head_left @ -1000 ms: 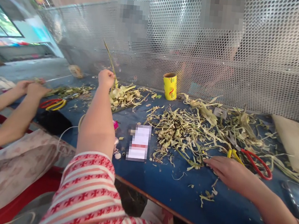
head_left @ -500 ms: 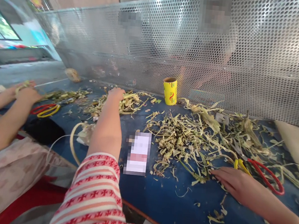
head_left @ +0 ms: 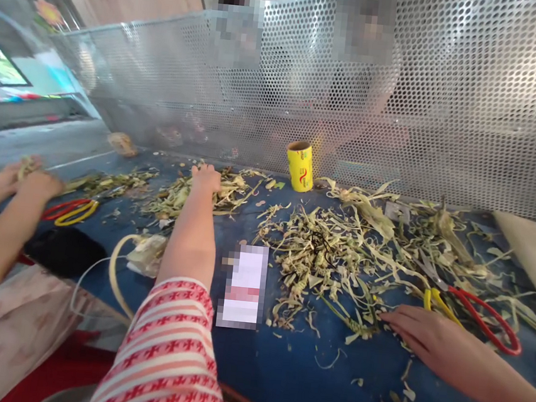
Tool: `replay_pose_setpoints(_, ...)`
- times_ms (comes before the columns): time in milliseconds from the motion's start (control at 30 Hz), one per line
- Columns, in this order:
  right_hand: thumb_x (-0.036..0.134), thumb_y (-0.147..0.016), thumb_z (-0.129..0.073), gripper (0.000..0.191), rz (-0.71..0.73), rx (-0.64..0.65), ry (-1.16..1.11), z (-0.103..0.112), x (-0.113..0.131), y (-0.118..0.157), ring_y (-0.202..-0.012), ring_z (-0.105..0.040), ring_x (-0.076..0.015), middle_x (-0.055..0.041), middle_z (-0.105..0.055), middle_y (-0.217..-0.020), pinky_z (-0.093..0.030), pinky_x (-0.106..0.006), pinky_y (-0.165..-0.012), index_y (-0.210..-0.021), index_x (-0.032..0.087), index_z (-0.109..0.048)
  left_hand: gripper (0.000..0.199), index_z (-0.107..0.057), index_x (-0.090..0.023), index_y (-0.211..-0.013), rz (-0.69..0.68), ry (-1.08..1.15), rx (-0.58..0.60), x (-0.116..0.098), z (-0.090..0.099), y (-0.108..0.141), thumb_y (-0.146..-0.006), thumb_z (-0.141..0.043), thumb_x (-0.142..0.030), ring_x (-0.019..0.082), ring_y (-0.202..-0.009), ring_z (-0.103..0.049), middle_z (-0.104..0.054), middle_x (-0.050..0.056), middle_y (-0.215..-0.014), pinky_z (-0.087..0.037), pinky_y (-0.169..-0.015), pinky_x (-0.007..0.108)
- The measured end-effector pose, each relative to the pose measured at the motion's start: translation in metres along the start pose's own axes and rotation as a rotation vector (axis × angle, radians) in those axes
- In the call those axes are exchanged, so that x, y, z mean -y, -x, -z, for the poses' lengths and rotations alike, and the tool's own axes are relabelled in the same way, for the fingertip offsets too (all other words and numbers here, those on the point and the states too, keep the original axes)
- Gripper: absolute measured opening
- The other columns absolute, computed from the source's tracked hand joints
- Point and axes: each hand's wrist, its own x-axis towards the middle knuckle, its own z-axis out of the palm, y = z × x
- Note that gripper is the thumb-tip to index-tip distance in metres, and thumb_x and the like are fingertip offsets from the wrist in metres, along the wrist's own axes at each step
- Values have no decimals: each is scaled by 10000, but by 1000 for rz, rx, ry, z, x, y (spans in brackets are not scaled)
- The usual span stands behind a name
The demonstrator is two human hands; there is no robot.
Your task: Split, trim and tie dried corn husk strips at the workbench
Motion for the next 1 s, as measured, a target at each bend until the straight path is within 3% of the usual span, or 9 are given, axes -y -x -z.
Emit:
replay_pose_setpoints(100,205,-941,-353,343,12,-14,-6,-3,-3,2,-820,-699,-161,-60,-715,-981,-571,-257,-667,-1061,228,-674,433,-675,-143,-1095,-69,21,22,-1,0,8,-695,-633,-302,392,-1302,-327,-520,225,-1309,-201,-1055,547)
replay_pose_setpoints(233,223,-946,-372,326,9,-32,-17,-6,-4,3,-849,-692,-163,-59,-709,-992,-566,-261,-699,-1095,240,-662,404,-681,-133,-1074,-33,113,-136,7,13,18,-750,-557,-340,406,-1259,-354,-536,228,-1265,-212,-1026,559)
replay_pose_setpoints(467,215,-945,-350,354,66,-76,30,-14,-8,2,-852,-687,-167,-57,-717,-976,-569,-269,-723,-1053,236,-686,234,-660,-145,-893,210,534,-498,53,77,16,-784,-525,-302,398,-1203,-446,-606,192,-1136,-265,-1000,615)
replay_pose_setpoints(533,199,-937,-347,365,85,-107,51,-18,-11,2,-853,-685,-170,-62,-720,-968,-567,-270,-738,-1036,234,-697,152,-629,-150,-836,275,689,-612,66,94,11,-753,-568,-261,360,-1150,-510,-636,160,-1078,-315,-1004,577)
replay_pose_setpoints(667,180,-928,-353,364,99,-76,47,-21,-13,2,-852,-685,-168,-61,-715,-980,-567,-272,-743,-1043,233,-694,125,-549,-173,-706,217,1160,-718,80,110,5,-718,-629,-268,244,-931,-623,-647,56,-808,-477,-887,385)
replay_pose_setpoints(833,183,-916,-394,323,29,-40,-13,-19,-13,-1,-782,-682,-151,-58,-702,-964,-560,-262,-691,-1057,239,-679,232,-532,-171,-759,82,1659,-671,63,113,22,-697,-707,-310,146,-727,-647,-625,16,-733,-525,-744,275)
replay_pose_setpoints(1000,164,-907,-409,301,0,-132,14,-10,-10,-9,-816,-670,-176,-76,-691,-948,-557,-298,-727,-1025,221,-679,179,-535,-166,-772,-103,1849,-491,13,131,56,-717,-699,-216,115,-709,-638,-642,27,-771,-537,-760,268)
